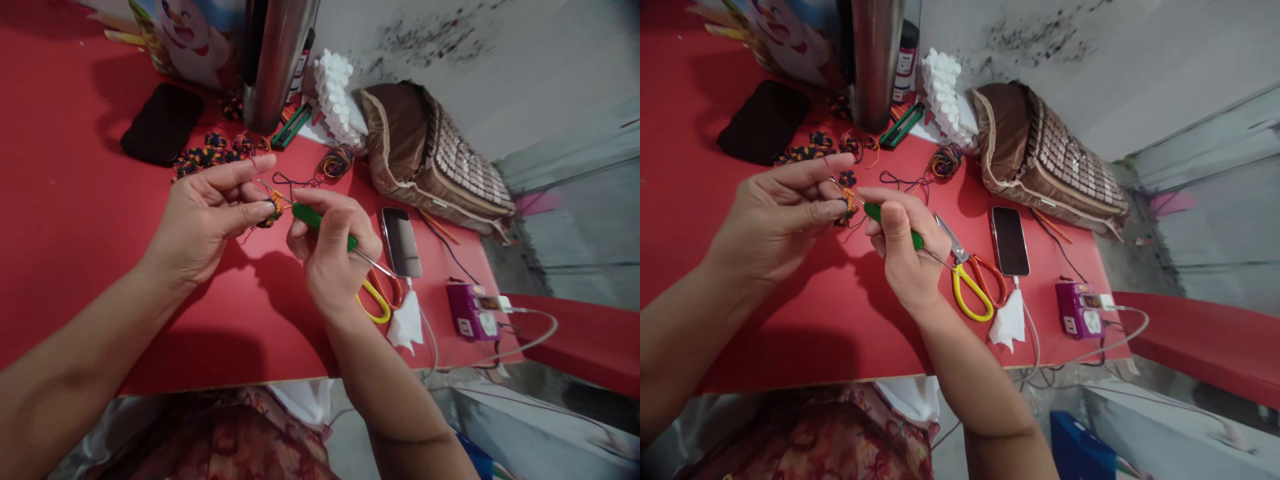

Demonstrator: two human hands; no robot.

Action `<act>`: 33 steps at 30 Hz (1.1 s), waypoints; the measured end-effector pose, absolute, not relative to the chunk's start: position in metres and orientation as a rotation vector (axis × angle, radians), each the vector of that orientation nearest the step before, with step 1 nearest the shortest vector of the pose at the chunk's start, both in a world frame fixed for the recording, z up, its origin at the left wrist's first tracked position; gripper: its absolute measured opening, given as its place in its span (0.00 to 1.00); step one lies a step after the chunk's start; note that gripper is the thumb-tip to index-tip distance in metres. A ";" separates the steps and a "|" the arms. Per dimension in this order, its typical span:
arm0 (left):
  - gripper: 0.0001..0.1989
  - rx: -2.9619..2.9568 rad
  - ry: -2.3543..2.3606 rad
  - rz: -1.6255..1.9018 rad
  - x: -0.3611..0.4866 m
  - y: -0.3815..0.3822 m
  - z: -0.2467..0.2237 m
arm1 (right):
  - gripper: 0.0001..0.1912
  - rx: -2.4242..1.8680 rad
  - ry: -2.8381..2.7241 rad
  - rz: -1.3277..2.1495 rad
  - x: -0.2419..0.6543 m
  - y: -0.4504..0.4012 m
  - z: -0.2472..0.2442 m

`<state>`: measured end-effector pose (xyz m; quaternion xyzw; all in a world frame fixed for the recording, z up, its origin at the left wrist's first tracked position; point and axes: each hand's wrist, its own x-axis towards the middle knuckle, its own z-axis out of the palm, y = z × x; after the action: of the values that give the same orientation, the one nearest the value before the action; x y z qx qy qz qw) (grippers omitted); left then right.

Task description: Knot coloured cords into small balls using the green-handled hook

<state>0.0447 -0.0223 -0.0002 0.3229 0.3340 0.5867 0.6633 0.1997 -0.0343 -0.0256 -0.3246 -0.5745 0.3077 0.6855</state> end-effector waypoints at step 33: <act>0.19 0.629 0.781 1.215 0.040 -0.018 -0.003 | 0.22 -0.885 -1.416 0.444 0.212 -0.039 -0.017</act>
<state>0.0402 -0.0183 -0.0025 0.2829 0.3512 0.5467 0.7055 0.2121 -0.0391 -0.0169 -0.3894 -0.6233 0.1952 0.6495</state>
